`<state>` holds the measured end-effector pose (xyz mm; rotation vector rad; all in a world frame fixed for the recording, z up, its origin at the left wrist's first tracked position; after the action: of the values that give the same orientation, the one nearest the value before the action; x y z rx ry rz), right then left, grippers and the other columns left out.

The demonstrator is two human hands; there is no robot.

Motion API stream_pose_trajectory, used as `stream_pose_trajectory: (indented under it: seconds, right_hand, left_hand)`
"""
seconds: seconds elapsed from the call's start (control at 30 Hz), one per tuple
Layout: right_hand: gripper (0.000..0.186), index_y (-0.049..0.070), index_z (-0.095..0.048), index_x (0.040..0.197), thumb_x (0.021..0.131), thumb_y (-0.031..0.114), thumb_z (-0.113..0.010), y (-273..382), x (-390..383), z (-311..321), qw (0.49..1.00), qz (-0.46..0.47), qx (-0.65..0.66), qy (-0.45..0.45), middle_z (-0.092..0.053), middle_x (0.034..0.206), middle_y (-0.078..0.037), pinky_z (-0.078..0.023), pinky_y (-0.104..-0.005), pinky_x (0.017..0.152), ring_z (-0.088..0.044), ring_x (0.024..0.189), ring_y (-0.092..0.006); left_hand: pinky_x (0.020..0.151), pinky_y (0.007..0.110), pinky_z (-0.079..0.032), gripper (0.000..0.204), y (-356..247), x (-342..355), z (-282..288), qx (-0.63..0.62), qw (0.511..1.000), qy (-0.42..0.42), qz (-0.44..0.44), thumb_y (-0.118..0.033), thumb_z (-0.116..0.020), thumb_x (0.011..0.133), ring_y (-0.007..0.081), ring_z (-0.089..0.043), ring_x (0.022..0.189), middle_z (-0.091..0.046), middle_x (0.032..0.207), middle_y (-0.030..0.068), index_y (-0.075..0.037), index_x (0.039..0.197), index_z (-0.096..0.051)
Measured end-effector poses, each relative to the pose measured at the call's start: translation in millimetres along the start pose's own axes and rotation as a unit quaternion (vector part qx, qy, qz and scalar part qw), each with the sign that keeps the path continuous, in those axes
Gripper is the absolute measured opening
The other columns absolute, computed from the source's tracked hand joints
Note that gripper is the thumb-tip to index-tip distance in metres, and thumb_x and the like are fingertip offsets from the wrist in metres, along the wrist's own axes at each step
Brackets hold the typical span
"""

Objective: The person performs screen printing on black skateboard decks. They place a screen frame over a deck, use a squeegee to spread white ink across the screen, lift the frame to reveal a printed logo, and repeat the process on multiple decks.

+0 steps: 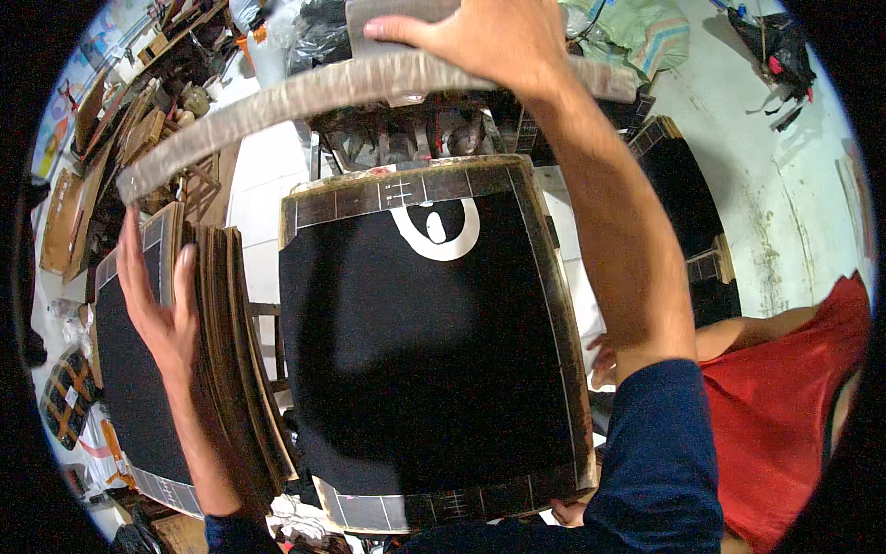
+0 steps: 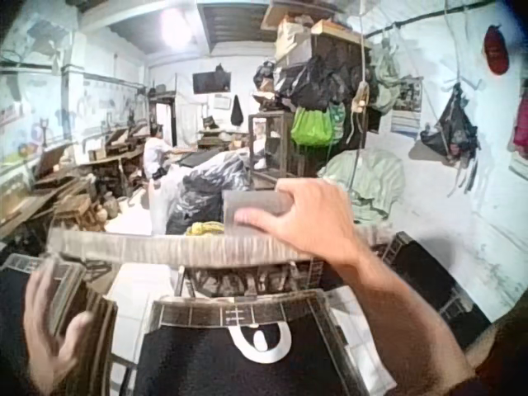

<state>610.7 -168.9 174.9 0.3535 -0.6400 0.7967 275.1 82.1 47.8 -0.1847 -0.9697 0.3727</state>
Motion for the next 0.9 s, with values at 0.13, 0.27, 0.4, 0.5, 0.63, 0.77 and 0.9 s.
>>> stream_pose_trajectory:
  seconds: [0.13,0.27,0.4,0.5,0.63,0.77,0.9]
  right_hand:
    - [0.08,0.008,-0.082,0.091,0.076,0.085,-0.068,8.2,42.5,23.0,1.0,-0.001,-0.002,-0.03,-0.077,0.089,-0.021,-0.058,-0.0494,0.08,-0.076,0.09,-0.0391]
    - [0.086,0.011,-0.082,0.104,0.073,0.09,-0.066,-1.7,57.4,19.4,0.999,-0.022,-0.027,-0.011,-0.079,0.101,-0.021,-0.058,-0.0485,0.09,-0.076,0.099,-0.0377]
    - [0.097,0.018,-0.08,0.121,0.068,0.097,-0.063,-6.2,63.9,14.4,0.998,-0.026,-0.059,0.001,-0.08,0.109,-0.016,-0.058,-0.0497,0.097,-0.076,0.106,-0.0339]
    - [0.105,0.021,-0.077,0.13,0.065,0.101,-0.06,-5.4,68.1,8.3,0.996,-0.052,-0.059,0.029,-0.078,0.12,-0.016,-0.057,-0.0486,0.102,-0.074,0.114,-0.0348]
    - [0.107,0.02,-0.077,0.131,0.063,0.101,-0.061,-4.2,76.6,8.7,0.996,-0.057,-0.056,0.034,-0.077,0.122,-0.017,-0.056,-0.0483,0.104,-0.074,0.115,-0.0348]
    - [0.098,0.017,-0.08,0.121,0.068,0.097,-0.063,-5.9,97.9,18.5,0.998,-0.024,-0.036,0.049,-0.079,0.11,-0.018,-0.057,-0.0479,0.098,-0.075,0.108,-0.0357]
    - [0.087,0.006,-0.083,0.105,0.074,0.086,-0.07,-14.5,118.0,21.5,0.999,-0.025,0.038,0.022,-0.078,0.11,-0.024,-0.057,-0.0444,0.095,-0.076,0.106,-0.0369]
  left_hand:
    - [0.129,0.048,-0.028,0.048,105.5,-128.8,77.0,0.091,0.978,0.143,0.12,-0.023,-0.044,0.115,0.0361,-0.038,0.155,-0.043,0.165,0.0198,-0.004,0.159,-0.045]
    - [0.123,0.05,-0.034,0.047,147.1,-297.2,170.1,0.229,0.921,0.251,0.189,-0.019,-0.05,0.111,0.0428,-0.043,0.149,-0.049,0.157,0.0272,0.003,0.153,-0.05]
    - [0.125,0.055,-0.028,0.055,129.9,-410.6,248.9,0.311,0.879,0.306,0.193,-0.012,-0.052,0.108,0.0489,-0.035,0.153,-0.036,0.168,0.0275,-0.006,0.162,-0.043]
    - [0.119,0.061,-0.038,0.046,124.7,-423.0,279.5,0.276,0.908,0.225,0.22,-0.029,-0.058,0.11,0.0547,-0.043,0.146,-0.05,0.158,0.0284,-0.012,0.153,-0.059]
    - [0.123,0.057,-0.035,0.047,125.0,-406.9,285.4,0.244,0.895,0.275,0.251,-0.035,-0.054,0.111,0.0525,-0.041,0.148,-0.048,0.16,0.0275,-0.015,0.153,-0.059]
    - [0.124,0.052,-0.035,0.049,122.2,-413.0,292.1,0.222,0.905,0.256,0.258,-0.034,-0.05,0.112,0.0479,-0.038,0.151,-0.041,0.166,0.023,-0.015,0.157,-0.055]
    - [0.117,0.05,-0.04,0.055,144.3,-433.7,302.0,0.178,0.869,0.287,0.363,-0.047,-0.031,0.115,0.0368,-0.031,0.157,-0.03,0.175,0.0095,-0.03,0.166,-0.038]
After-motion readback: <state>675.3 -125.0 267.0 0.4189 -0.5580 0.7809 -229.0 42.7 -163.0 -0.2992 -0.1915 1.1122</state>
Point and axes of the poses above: each hand's wrist, its own x-axis towards the middle knuckle, its own z-axis out of the back of the hand, y = z × x, the point moved 3 cm from there along x, towards the middle knuckle
